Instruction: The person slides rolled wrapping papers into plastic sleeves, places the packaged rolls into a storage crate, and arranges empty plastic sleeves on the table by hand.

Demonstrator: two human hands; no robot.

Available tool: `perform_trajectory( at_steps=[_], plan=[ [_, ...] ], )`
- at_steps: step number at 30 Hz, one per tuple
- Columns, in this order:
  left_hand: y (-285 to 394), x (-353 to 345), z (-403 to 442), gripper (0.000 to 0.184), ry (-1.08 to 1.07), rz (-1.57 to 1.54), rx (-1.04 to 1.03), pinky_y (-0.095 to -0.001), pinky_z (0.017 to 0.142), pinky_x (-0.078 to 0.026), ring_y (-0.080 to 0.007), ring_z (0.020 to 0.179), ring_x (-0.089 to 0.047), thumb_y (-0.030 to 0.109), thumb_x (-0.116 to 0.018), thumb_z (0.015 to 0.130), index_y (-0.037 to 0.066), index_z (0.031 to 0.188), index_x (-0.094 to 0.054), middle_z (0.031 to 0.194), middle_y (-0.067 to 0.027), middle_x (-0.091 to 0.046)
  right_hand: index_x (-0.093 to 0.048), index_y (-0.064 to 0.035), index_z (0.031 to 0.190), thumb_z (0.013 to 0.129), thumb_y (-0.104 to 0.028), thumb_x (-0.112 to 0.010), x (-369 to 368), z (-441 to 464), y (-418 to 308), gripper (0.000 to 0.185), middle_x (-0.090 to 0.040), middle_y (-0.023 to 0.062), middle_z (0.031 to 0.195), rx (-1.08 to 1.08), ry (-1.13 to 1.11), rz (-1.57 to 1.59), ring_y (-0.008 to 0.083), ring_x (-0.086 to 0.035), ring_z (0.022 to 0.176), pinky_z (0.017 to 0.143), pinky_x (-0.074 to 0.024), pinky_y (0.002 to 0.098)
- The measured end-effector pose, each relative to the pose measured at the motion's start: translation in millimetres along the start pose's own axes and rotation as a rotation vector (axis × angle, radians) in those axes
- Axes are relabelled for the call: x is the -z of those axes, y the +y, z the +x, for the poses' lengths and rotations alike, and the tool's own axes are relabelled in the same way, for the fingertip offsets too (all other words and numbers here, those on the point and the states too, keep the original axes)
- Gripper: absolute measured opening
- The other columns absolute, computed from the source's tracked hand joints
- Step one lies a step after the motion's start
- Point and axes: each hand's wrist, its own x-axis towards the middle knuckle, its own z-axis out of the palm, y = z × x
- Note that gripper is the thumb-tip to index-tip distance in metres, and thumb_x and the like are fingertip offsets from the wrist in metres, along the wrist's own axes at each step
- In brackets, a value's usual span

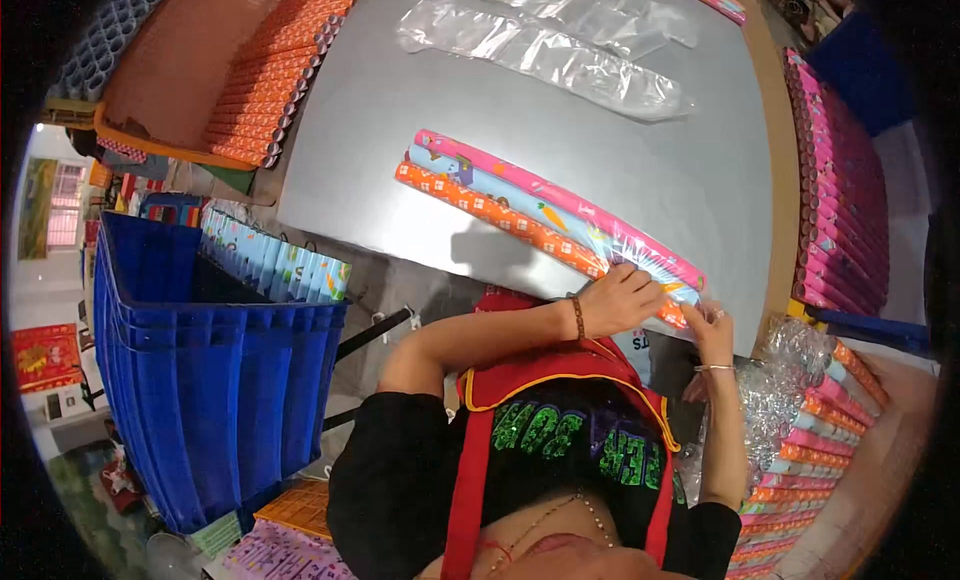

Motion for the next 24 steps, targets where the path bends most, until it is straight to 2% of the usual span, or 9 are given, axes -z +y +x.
perform_trajectory(
  at_steps=[2, 4, 6, 10, 16, 18, 20, 21, 24],
  plan=[
    [0, 2, 1, 0.027, 0.012, -0.010, -0.022, -0.0309, 0.075, -0.037, -0.0159, 0.087, -0.049, 0.018, -0.053, 0.074, 0.009, 0.098, -0.057, 0.087, -0.0010, -0.050, -0.056, -0.0044, 0.068, 0.077, -0.019, -0.069, -6, -2, 3, 0.021, -0.048, -0.0048, 0.064, 0.075, 0.119, -0.016, 0.0053, -0.041, 0.059, 0.051, -0.0320, 0.0223],
    [1, 2, 2, 0.026, -0.010, -0.037, -0.007, -0.0309, 0.075, -0.037, -0.0161, 0.088, -0.049, 0.018, -0.053, 0.073, 0.009, 0.097, -0.056, 0.087, -0.0010, -0.050, -0.056, -0.0057, 0.067, 0.076, -0.018, -0.070, -2, 3, -4, 0.020, -0.048, -0.0045, 0.064, 0.001, 0.048, 0.056, 0.0051, -0.041, 0.058, 0.050, -0.0312, 0.0227],
    [1, 2, 4, 0.015, 0.051, -0.031, -0.013, -0.0307, 0.072, -0.038, -0.0169, 0.082, -0.049, 0.017, -0.053, 0.072, 0.010, 0.085, -0.054, 0.084, -0.0021, -0.050, -0.055, -0.0073, 0.064, 0.076, -0.019, -0.070, 0, 5, -17, 0.022, -0.048, -0.0051, 0.062, -0.150, 0.003, 0.083, 0.0045, -0.039, 0.055, 0.047, -0.0290, 0.0232],
    [2, 3, 4, 0.015, 0.050, -0.018, -0.007, -0.0304, 0.072, -0.038, -0.0171, 0.082, -0.049, 0.017, -0.053, 0.071, 0.010, 0.084, -0.054, 0.082, -0.0022, -0.050, -0.053, -0.0097, 0.061, 0.076, -0.024, -0.070, 8, 16, -8, 0.027, -0.046, -0.0065, 0.058, -0.159, -0.090, 0.119, 0.0036, -0.037, 0.051, 0.045, -0.0261, 0.0224],
    [1, 5, 4, 0.015, 0.054, -0.005, -0.015, -0.0302, 0.072, -0.038, -0.0169, 0.082, -0.049, 0.017, -0.053, 0.071, 0.010, 0.084, -0.054, 0.082, -0.0022, -0.050, -0.053, -0.0111, 0.060, 0.075, -0.028, -0.071, 12, 15, -9, 0.029, -0.043, -0.0080, 0.056, -0.135, -0.094, 0.072, 0.0032, -0.034, 0.048, 0.043, -0.0232, 0.0226],
    [1, 5, 3, 0.028, -0.013, -0.019, -0.027, -0.0307, 0.075, -0.037, -0.0169, 0.088, -0.049, 0.018, -0.053, 0.073, 0.009, 0.099, -0.056, 0.088, -0.0019, -0.051, -0.054, -0.0117, 0.063, 0.075, -0.029, -0.071, 13, 17, -5, 0.027, -0.043, -0.0085, 0.057, -0.126, -0.118, 0.060, 0.0032, -0.034, 0.048, 0.043, -0.0233, 0.0229],
    [1, 3, 2, 0.028, -0.015, -0.021, -0.025, -0.0309, 0.076, -0.038, -0.0172, 0.088, -0.049, 0.018, -0.053, 0.073, 0.008, 0.099, -0.056, 0.088, -0.0024, -0.051, -0.057, -0.0073, 0.061, 0.076, -0.025, -0.070, 14, 18, -3, 0.027, -0.046, -0.0071, 0.058, -0.124, -0.056, 0.065, 0.0033, -0.036, 0.050, 0.045, -0.0237, 0.0225],
    [1, 4, 3, 0.028, -0.014, -0.014, -0.025, -0.0310, 0.075, -0.038, -0.0174, 0.088, -0.049, 0.018, -0.053, 0.073, 0.008, 0.099, -0.056, 0.089, -0.0027, -0.052, -0.060, -0.0039, 0.067, 0.080, -0.024, -0.066, 11, 14, -7, 0.025, -0.047, -0.0063, 0.060, -0.102, -0.024, 0.037, 0.0035, -0.037, 0.053, 0.046, -0.0260, 0.0227],
    [2, 0, 3, 0.029, 0.008, -0.006, -0.028, -0.0311, 0.076, -0.038, -0.0179, 0.088, -0.049, 0.018, -0.053, 0.073, 0.008, 0.100, -0.057, 0.091, -0.0031, -0.052, -0.062, -0.0017, 0.073, 0.085, -0.024, -0.060, 9, 11, -12, 0.026, -0.047, -0.0066, 0.062, -0.086, 0.025, 0.067, 0.0037, -0.038, 0.054, 0.048, -0.0280, 0.0232]
  ],
)
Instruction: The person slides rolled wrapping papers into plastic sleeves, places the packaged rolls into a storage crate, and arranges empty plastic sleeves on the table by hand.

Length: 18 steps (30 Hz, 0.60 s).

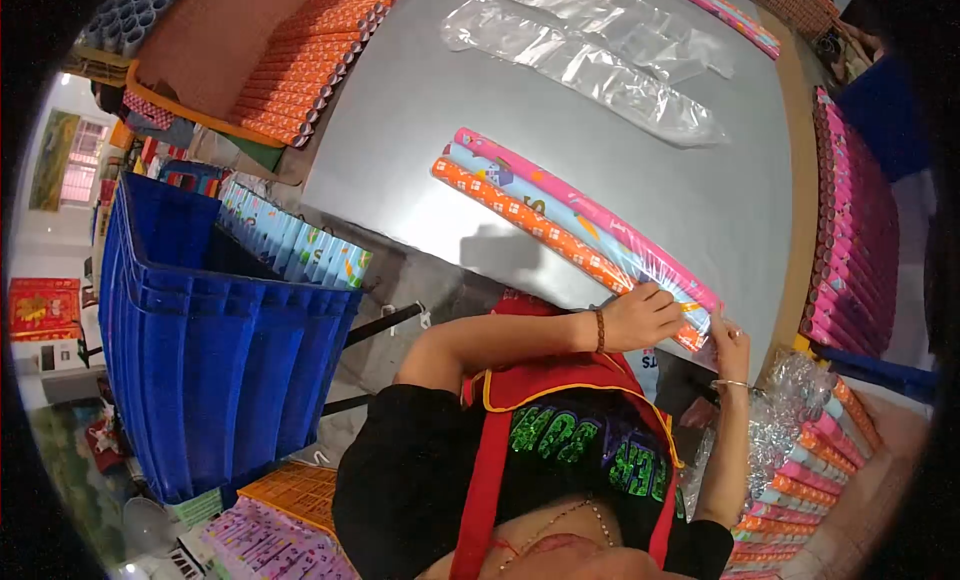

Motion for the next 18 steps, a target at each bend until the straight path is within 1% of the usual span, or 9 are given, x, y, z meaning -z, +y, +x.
perform_trajectory(
  at_steps=[2, 4, 8, 10, 12, 13, 14, 16, 18],
  plan=[
    [-1, 0, 0, 0.030, 0.015, -0.001, -0.008, -0.0313, 0.076, -0.038, -0.0179, 0.088, -0.049, 0.018, -0.053, 0.073, 0.008, 0.101, -0.057, 0.092, -0.0030, -0.053, -0.063, -0.0009, 0.080, 0.089, -0.025, -0.054, 12, 13, 31, 0.028, -0.047, -0.0066, 0.063, 0.096, 0.012, -0.066, 0.0040, -0.038, 0.053, 0.047, -0.0276, 0.0230],
    [-1, 1, 1, 0.029, 0.007, -0.002, -0.007, -0.0314, 0.077, -0.039, -0.0179, 0.088, -0.049, 0.018, -0.053, 0.073, 0.008, 0.100, -0.057, 0.092, -0.0030, -0.053, -0.054, -0.0121, 0.067, 0.090, -0.034, -0.052, 9, 7, 24, 0.031, -0.039, -0.0084, 0.056, 0.049, 0.119, 0.025, 0.0023, -0.032, 0.048, 0.043, -0.0206, 0.0211],
    [1, -3, 0, 0.026, 0.021, -0.056, 0.012, -0.0317, 0.077, -0.038, -0.0182, 0.088, -0.049, 0.018, -0.053, 0.071, 0.009, 0.096, -0.057, 0.092, -0.0030, -0.053, -0.059, -0.0109, 0.076, 0.091, -0.033, -0.048, 0, 1, 18, 0.029, -0.040, -0.0080, 0.057, 0.040, 0.221, 0.215, 0.0019, -0.034, 0.049, 0.042, -0.0212, 0.0202],
    [0, 2, 2, 0.022, 0.041, -0.055, 0.005, -0.0319, 0.076, -0.039, -0.0185, 0.086, -0.050, 0.018, -0.053, 0.072, 0.008, 0.090, -0.056, 0.089, -0.0032, -0.052, -0.065, -0.0040, 0.094, 0.089, -0.029, -0.054, -8, -7, 6, 0.028, -0.045, -0.0060, 0.058, 0.077, 0.293, 0.310, 0.0021, -0.032, 0.048, 0.042, -0.0225, 0.0201],
    [0, 1, 4, 0.023, 0.027, -0.028, 0.003, -0.0324, 0.076, -0.039, -0.0184, 0.087, -0.050, 0.019, -0.053, 0.072, 0.008, 0.092, -0.056, 0.091, -0.0037, -0.053, -0.065, -0.0031, 0.097, 0.088, -0.029, -0.055, -9, -5, 13, 0.029, -0.045, -0.0056, 0.059, 0.090, 0.272, 0.334, 0.0022, -0.032, 0.047, 0.041, -0.0226, 0.0204],
    [1, 1, 2, 0.026, -0.031, -0.041, 0.023, -0.0322, 0.076, -0.038, -0.0183, 0.089, -0.050, 0.018, -0.053, 0.071, 0.008, 0.095, -0.057, 0.093, -0.0035, -0.053, -0.065, -0.0016, 0.097, 0.086, -0.026, -0.058, -14, -9, 2, 0.027, -0.050, -0.0038, 0.063, 0.056, 0.333, 0.259, 0.0032, -0.039, 0.053, 0.046, -0.0304, 0.0206],
    [2, 0, 2, 0.026, -0.019, -0.067, 0.006, -0.0322, 0.076, -0.038, -0.0183, 0.089, -0.050, 0.018, -0.053, 0.071, 0.008, 0.095, -0.057, 0.093, -0.0035, -0.053, -0.064, -0.0008, 0.097, 0.083, -0.020, -0.061, -14, -5, 7, 0.024, -0.057, -0.0008, 0.073, 0.114, 0.330, 0.202, 0.0051, -0.048, 0.064, 0.057, -0.0391, 0.0208],
    [1, -2, 2, 0.028, -0.027, -0.046, 0.021, -0.0328, 0.076, -0.037, -0.0186, 0.089, -0.050, 0.017, -0.052, 0.072, 0.008, 0.098, -0.057, 0.095, -0.0038, -0.054, -0.064, 0.0000, 0.095, 0.080, -0.015, -0.064, -16, -2, 12, 0.021, -0.061, 0.0015, 0.083, 0.116, 0.312, 0.272, 0.0079, -0.053, 0.076, 0.068, -0.0423, 0.0214],
    [1, -1, 2, 0.029, -0.036, -0.064, 0.014, -0.0330, 0.077, -0.037, -0.0187, 0.089, -0.050, 0.017, -0.052, 0.073, 0.008, 0.100, -0.057, 0.095, -0.0037, -0.054, -0.063, 0.0007, 0.092, 0.079, -0.013, -0.065, -16, -1, 18, 0.019, -0.061, 0.0032, 0.085, 0.130, 0.295, 0.284, 0.0102, -0.054, 0.078, 0.070, -0.0431, 0.0224]
  ],
)
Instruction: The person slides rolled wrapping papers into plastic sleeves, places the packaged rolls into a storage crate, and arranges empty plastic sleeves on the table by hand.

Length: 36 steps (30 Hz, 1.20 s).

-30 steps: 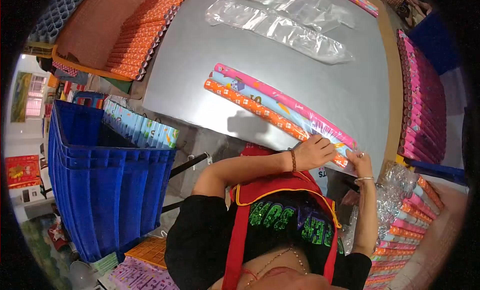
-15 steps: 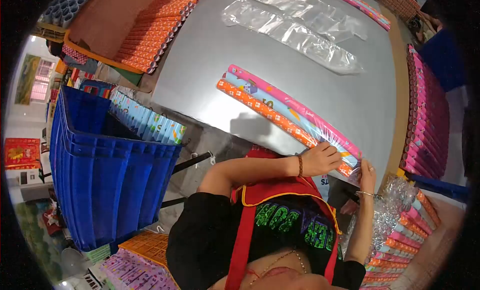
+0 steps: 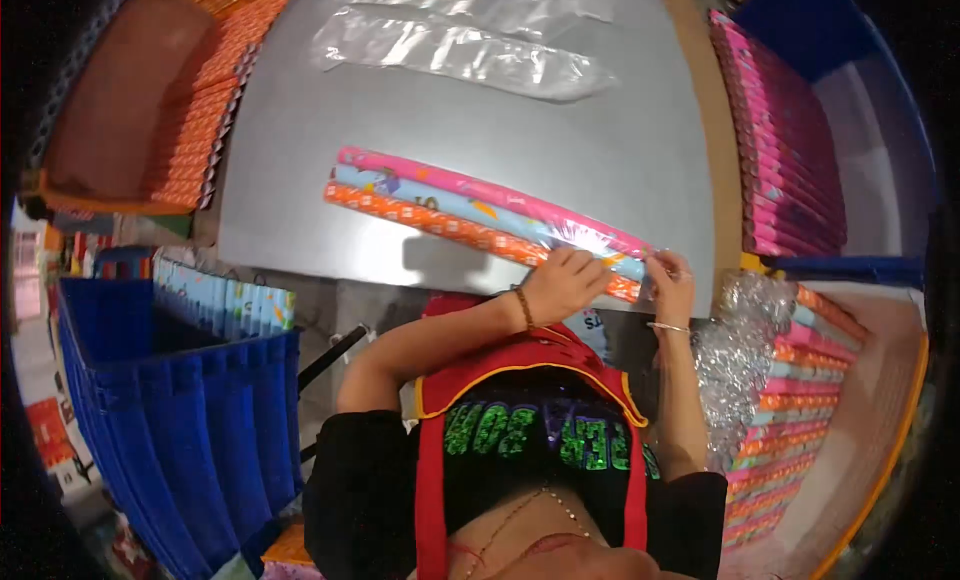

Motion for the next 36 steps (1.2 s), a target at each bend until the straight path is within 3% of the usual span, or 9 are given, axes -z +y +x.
perform_trajectory(
  at_steps=[5, 14, 18, 23, 26, 27, 30, 31, 36],
  plan=[
    [4, -3, 3, 0.030, -0.060, -0.015, 0.013, -0.0341, 0.078, -0.037, -0.0187, 0.092, -0.051, 0.016, -0.053, 0.075, 0.008, 0.104, -0.058, 0.096, -0.0033, -0.054, -0.062, 0.0015, 0.093, 0.080, -0.019, -0.064, 5, 0, 0, 0.024, -0.062, 0.0053, 0.084, -0.030, -0.012, -0.182, 0.0108, -0.054, 0.078, 0.071, -0.0437, 0.0243],
    [6, -4, 6, 0.031, -0.046, 0.041, 0.018, -0.0328, 0.075, -0.037, -0.0179, 0.088, -0.050, 0.017, -0.052, 0.074, 0.007, 0.103, -0.057, 0.094, -0.0028, -0.053, -0.063, 0.0026, 0.090, 0.083, -0.022, -0.062, 3, 4, -2, 0.026, -0.058, 0.0005, 0.075, -0.014, -0.109, -0.115, 0.0056, -0.049, 0.067, 0.057, -0.0384, 0.0203],
    [5, -3, 6, 0.032, -0.005, 0.042, 0.009, -0.0321, 0.076, -0.037, -0.0171, 0.089, -0.050, 0.017, -0.053, 0.073, 0.008, 0.103, -0.058, 0.094, -0.0026, -0.054, -0.064, 0.0000, 0.087, 0.084, -0.021, -0.062, -2, 6, -9, 0.021, -0.057, -0.0012, 0.072, -0.141, -0.099, 0.060, 0.0034, -0.043, 0.060, 0.052, -0.0324, 0.0189],
    [2, 0, 4, 0.033, 0.010, 0.020, -0.014, -0.0319, 0.077, -0.038, -0.0176, 0.089, -0.051, 0.017, -0.053, 0.073, 0.005, 0.103, -0.058, 0.099, -0.0035, -0.055, -0.063, 0.0052, 0.093, 0.083, -0.015, -0.061, 3, 17, -15, 0.022, -0.062, 0.0066, 0.083, -0.270, -0.222, 0.109, 0.0118, -0.056, 0.073, 0.065, -0.0452, 0.0242],
    [2, -3, 4, 0.032, 0.005, -0.003, -0.004, -0.0323, 0.077, -0.039, -0.0180, 0.089, -0.051, 0.016, -0.053, 0.072, 0.005, 0.102, -0.057, 0.099, -0.0041, -0.055, -0.062, 0.0049, 0.095, 0.083, -0.015, -0.061, 10, 25, -19, 0.023, -0.062, 0.0067, 0.083, -0.296, -0.262, -0.025, 0.0122, -0.056, 0.072, 0.064, -0.0454, 0.0244],
    [2, -3, 4, 0.033, 0.005, 0.004, -0.008, -0.0323, 0.077, -0.039, -0.0180, 0.089, -0.051, 0.016, -0.053, 0.072, 0.005, 0.102, -0.057, 0.099, -0.0042, -0.055, -0.064, -0.0064, 0.087, 0.082, -0.025, -0.064, 3, 18, -24, 0.019, -0.050, -0.0071, 0.062, -0.223, -0.272, 0.060, 0.0029, -0.039, 0.048, 0.042, -0.0261, 0.0184],
    [3, -5, 5, 0.033, 0.012, 0.014, -0.008, -0.0323, 0.077, -0.039, -0.0180, 0.089, -0.051, 0.017, -0.053, 0.072, 0.005, 0.103, -0.057, 0.099, -0.0044, -0.055, -0.065, -0.0061, 0.087, 0.082, -0.027, -0.064, 5, 11, -20, 0.021, -0.049, -0.0072, 0.061, -0.195, -0.128, -0.064, 0.0025, -0.038, 0.048, 0.043, -0.0255, 0.0184],
    [3, -6, 5, 0.033, 0.016, 0.016, -0.009, -0.0322, 0.077, -0.039, -0.0181, 0.090, -0.051, 0.017, -0.053, 0.072, 0.005, 0.103, -0.057, 0.099, -0.0045, -0.055, -0.063, 0.0007, 0.088, 0.082, -0.022, -0.064, 9, 9, -18, 0.024, -0.055, -0.0036, 0.069, -0.167, -0.141, -0.094, 0.0042, -0.043, 0.056, 0.048, -0.0304, 0.0201],
    [6, -6, 7, 0.033, 0.006, 0.019, -0.013, -0.0324, 0.078, -0.039, -0.0186, 0.090, -0.051, 0.017, -0.053, 0.072, 0.005, 0.103, -0.057, 0.099, -0.0046, -0.055, -0.063, -0.0016, 0.077, 0.082, -0.019, -0.064, 14, 20, -1, 0.018, -0.053, -0.0033, 0.065, -0.010, -0.099, -0.130, 0.0043, -0.043, 0.056, 0.048, -0.0320, 0.0213]
  ],
)
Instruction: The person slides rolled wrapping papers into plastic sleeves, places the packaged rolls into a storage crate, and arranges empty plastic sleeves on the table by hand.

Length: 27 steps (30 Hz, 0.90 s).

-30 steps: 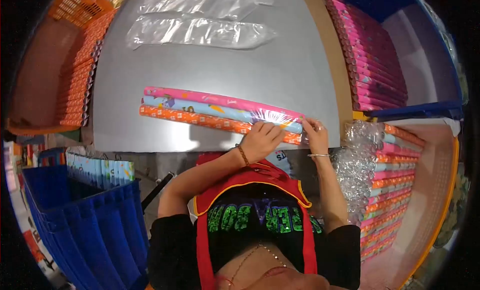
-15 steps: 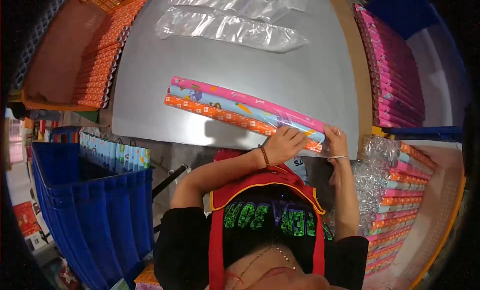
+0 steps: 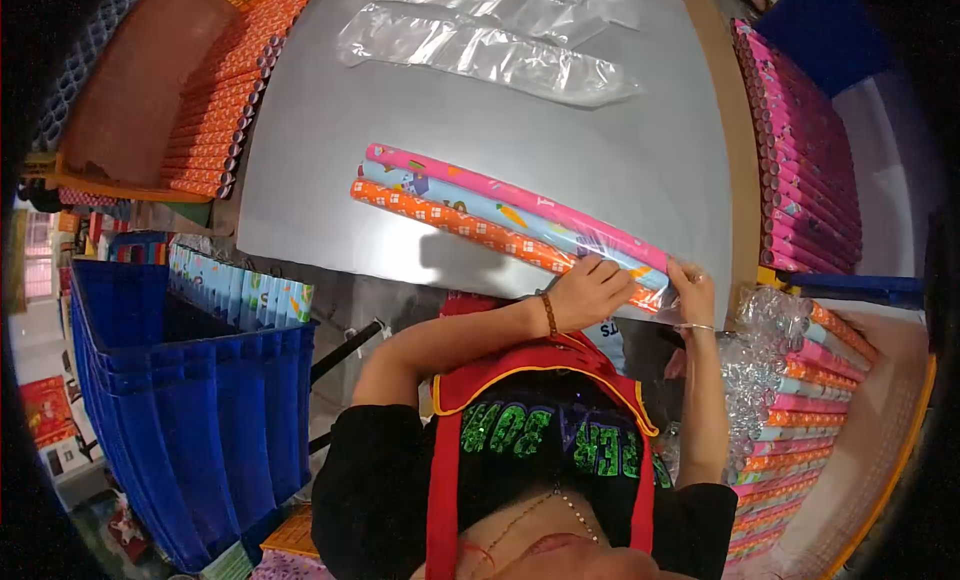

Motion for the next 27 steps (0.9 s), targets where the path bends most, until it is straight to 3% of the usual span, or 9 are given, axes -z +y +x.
perform_trajectory(
  at_steps=[3, 7, 9, 10, 15, 19, 24, 26, 27],
  plan=[
    [-1, 2, 1, 0.033, 0.000, -0.010, -0.004, -0.0320, 0.076, -0.039, -0.0187, 0.090, -0.051, 0.017, -0.053, 0.072, 0.005, 0.102, -0.057, 0.099, -0.0049, -0.055, -0.062, -0.0014, 0.076, 0.081, -0.019, -0.065, 0, 2, -13, 0.019, -0.054, -0.0026, 0.066, -0.173, -0.105, 0.111, 0.0063, -0.045, 0.056, 0.049, -0.0346, 0.0222],
    [-2, 5, 1, 0.032, -0.017, 0.001, -0.004, -0.0318, 0.075, -0.039, -0.0186, 0.090, -0.050, 0.017, -0.054, 0.072, 0.005, 0.101, -0.058, 0.098, -0.0048, -0.055, -0.061, -0.0021, 0.074, 0.081, -0.019, -0.066, -5, -2, -30, 0.019, -0.054, -0.0027, 0.066, -0.215, -0.139, 0.213, 0.0065, -0.046, 0.057, 0.050, -0.0353, 0.0227],
    [-3, 4, 1, 0.030, 0.017, 0.008, -0.008, -0.0315, 0.075, -0.039, -0.0184, 0.090, -0.050, 0.016, -0.054, 0.071, 0.006, 0.099, -0.058, 0.096, -0.0044, -0.054, -0.064, -0.0054, 0.079, 0.079, -0.026, -0.067, -4, 1, -20, 0.021, -0.051, -0.0062, 0.063, -0.203, -0.088, 0.145, 0.0024, -0.038, 0.050, 0.042, -0.0252, 0.0192],
    [-3, 3, 1, 0.030, 0.017, 0.012, -0.005, -0.0315, 0.075, -0.039, -0.0184, 0.090, -0.050, 0.016, -0.054, 0.071, 0.006, 0.099, -0.058, 0.096, -0.0044, -0.054, -0.064, -0.0054, 0.079, 0.079, -0.026, -0.067, -3, -1, -20, 0.021, -0.051, -0.0062, 0.063, -0.201, -0.092, 0.145, 0.0024, -0.038, 0.050, 0.042, -0.0252, 0.0192],
    [-2, -1, 0, 0.027, 0.071, 0.021, 0.011, -0.0313, 0.074, -0.039, -0.0176, 0.088, -0.050, 0.016, -0.056, 0.069, 0.008, 0.095, -0.058, 0.090, -0.0025, -0.053, -0.061, 0.0000, 0.077, 0.080, -0.018, -0.066, -4, -2, -13, 0.019, -0.057, -0.0013, 0.071, -0.063, -0.049, -0.073, 0.0068, -0.048, 0.063, 0.055, -0.0380, 0.0223],
    [-2, 1, 2, 0.019, 0.095, 0.001, -0.003, -0.0313, 0.071, -0.039, -0.0174, 0.081, -0.049, 0.018, -0.052, 0.072, 0.007, 0.088, -0.057, 0.085, -0.0033, -0.052, -0.061, 0.0005, 0.079, 0.080, -0.018, -0.067, -5, 5, -11, 0.019, -0.058, -0.0004, 0.073, -0.076, -0.090, 0.048, 0.0070, -0.049, 0.064, 0.057, -0.0405, 0.0227],
    [-2, 6, 2, 0.024, 0.039, 0.035, -0.012, -0.0303, 0.072, -0.038, -0.0174, 0.085, -0.049, 0.018, -0.054, 0.071, 0.008, 0.092, -0.057, 0.085, -0.0024, -0.051, -0.062, 0.0001, 0.081, 0.079, -0.017, -0.068, 3, 15, -8, 0.018, -0.059, 0.0011, 0.075, -0.150, -0.132, 0.118, 0.0077, -0.051, 0.064, 0.058, -0.0417, 0.0222],
    [-2, 5, 2, 0.024, 0.034, -0.001, -0.022, -0.0301, 0.072, -0.038, -0.0175, 0.085, -0.049, 0.018, -0.053, 0.071, 0.008, 0.092, -0.057, 0.086, -0.0025, -0.051, -0.061, -0.0001, 0.082, 0.079, -0.018, -0.068, 9, 18, -11, 0.019, -0.059, 0.0010, 0.076, -0.210, -0.267, 0.117, 0.0077, -0.052, 0.064, 0.057, -0.0413, 0.0217],
    [-2, 4, 2, 0.025, 0.041, 0.021, -0.025, -0.0300, 0.072, -0.038, -0.0174, 0.085, -0.049, 0.019, -0.054, 0.070, 0.009, 0.092, -0.057, 0.086, -0.0023, -0.051, -0.060, -0.0007, 0.082, 0.080, -0.019, -0.068, 7, 13, -19, 0.020, -0.058, 0.0000, 0.074, -0.213, -0.176, -0.023, 0.0076, -0.051, 0.064, 0.058, -0.0405, 0.0212]
  ],
)
